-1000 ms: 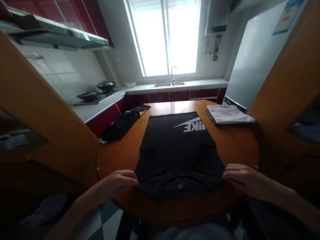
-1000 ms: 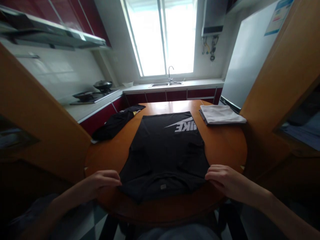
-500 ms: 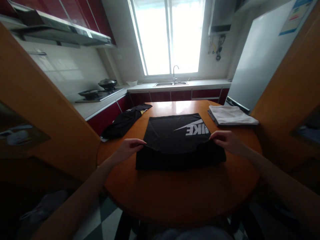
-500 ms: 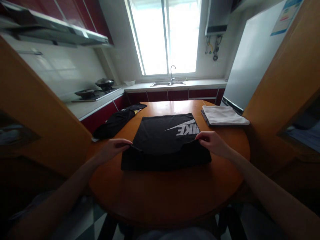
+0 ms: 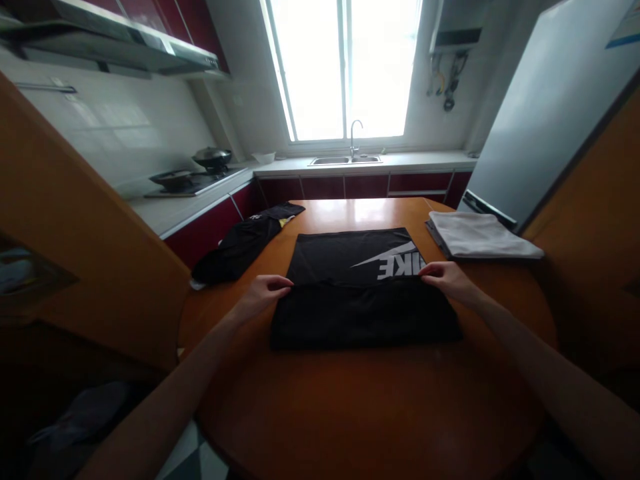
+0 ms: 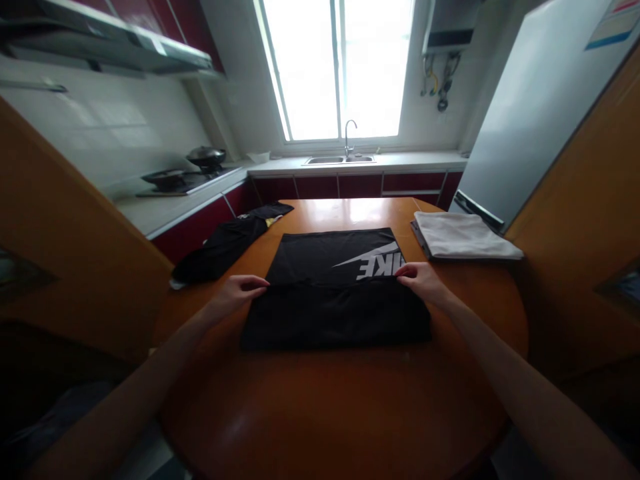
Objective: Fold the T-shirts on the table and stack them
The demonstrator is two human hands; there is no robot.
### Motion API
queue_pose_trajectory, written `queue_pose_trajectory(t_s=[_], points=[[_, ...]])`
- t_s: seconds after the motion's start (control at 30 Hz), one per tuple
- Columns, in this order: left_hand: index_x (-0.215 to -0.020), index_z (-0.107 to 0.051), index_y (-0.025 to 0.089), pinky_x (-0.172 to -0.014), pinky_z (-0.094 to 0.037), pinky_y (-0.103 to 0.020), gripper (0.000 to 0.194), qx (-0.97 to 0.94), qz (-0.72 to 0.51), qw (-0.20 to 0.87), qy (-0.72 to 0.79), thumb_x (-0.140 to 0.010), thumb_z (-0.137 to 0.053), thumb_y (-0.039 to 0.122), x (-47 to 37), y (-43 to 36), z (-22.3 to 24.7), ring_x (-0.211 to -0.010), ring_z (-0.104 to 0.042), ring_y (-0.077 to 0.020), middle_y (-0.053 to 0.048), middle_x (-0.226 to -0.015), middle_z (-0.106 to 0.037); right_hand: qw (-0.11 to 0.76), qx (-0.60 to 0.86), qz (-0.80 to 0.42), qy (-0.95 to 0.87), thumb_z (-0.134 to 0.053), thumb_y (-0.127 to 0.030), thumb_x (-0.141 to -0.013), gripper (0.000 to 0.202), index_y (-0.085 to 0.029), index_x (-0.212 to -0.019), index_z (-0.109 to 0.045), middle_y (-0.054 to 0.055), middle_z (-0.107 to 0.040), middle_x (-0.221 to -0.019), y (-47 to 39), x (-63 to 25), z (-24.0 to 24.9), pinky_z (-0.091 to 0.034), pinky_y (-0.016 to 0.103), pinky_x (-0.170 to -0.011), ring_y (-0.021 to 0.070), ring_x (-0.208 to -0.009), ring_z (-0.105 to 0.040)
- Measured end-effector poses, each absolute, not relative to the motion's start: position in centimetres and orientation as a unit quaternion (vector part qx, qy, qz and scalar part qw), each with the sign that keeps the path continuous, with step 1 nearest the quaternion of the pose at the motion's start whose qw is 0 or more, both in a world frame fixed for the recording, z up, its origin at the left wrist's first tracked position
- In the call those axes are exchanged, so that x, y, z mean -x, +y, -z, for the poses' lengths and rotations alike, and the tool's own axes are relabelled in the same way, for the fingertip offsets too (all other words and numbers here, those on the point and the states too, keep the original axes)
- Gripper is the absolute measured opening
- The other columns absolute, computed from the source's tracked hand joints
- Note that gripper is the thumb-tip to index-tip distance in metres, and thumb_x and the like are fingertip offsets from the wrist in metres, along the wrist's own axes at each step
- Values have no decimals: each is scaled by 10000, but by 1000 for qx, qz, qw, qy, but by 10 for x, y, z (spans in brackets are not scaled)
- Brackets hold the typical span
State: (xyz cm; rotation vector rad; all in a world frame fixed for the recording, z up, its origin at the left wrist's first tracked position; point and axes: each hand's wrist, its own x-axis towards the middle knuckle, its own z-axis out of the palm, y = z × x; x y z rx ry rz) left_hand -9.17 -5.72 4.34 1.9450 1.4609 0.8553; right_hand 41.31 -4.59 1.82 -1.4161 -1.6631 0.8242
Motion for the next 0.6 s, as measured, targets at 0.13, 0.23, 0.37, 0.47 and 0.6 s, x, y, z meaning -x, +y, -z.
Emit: queue_pose_trajectory(t_s=[0.13, 0.23, 0.37, 0.47, 0.6], points=[[-893, -787, 163, -744, -558, -306, 362, -704, -342, 264, 564, -718, -743, 476, 88, -43, -37, -832, -731, -238, -75, -887, -788, 399, 577, -300, -646, -700, -290, -649, 201, -158, -784, -770, 62, -758, -749, -19, -406, -21, -515, 280, -626, 209, -714, -688], [-883, -781, 159, -722, -558, -312, 351, -691, -346, 247, 585, -713, -741, 464, 87, -39, -23, -800, -734, -239, -78, -868, -787, 384, 589, -285, -652, -685, -255, -642, 155, -159, -740, -757, 62, -752, -725, -2, -398, -10, -526, 297, -659, 219, -721, -695], [-925, -784, 173, -713, -553, -294, 314, -684, -356, 203, 603, -754, -716, 428, 89, -39, -9, -767, -723, -215, -62, -871, -786, 375, 579, -255, -677, -678, -265, -665, 147, -176, -752, -757, 59, -761, -770, 7, -396, 4, -543, 321, -728, 230, -767, -706], [-932, -793, 184, -777, -553, -291, 286, -684, -369, 176, 604, -774, -715, 409, 88, -37, -7, -817, -725, -215, -57, -900, -787, 386, 591, -227, -670, -666, -283, -702, 181, -167, -801, -764, 76, -765, -814, 8, -398, 8, -542, 333, -744, 230, -769, -704], [-944, -795, 183, -840, -547, -301, 275, -680, -381, 165, 605, -802, -701, 399, 82, -33, -7, -853, -724, -215, -55, -919, -785, 393, 614, -193, -657, -686, -307, -711, 195, -166, -822, -763, 83, -764, -830, 9, -398, 10, -539, 341, -737, 226, -747, -692]])
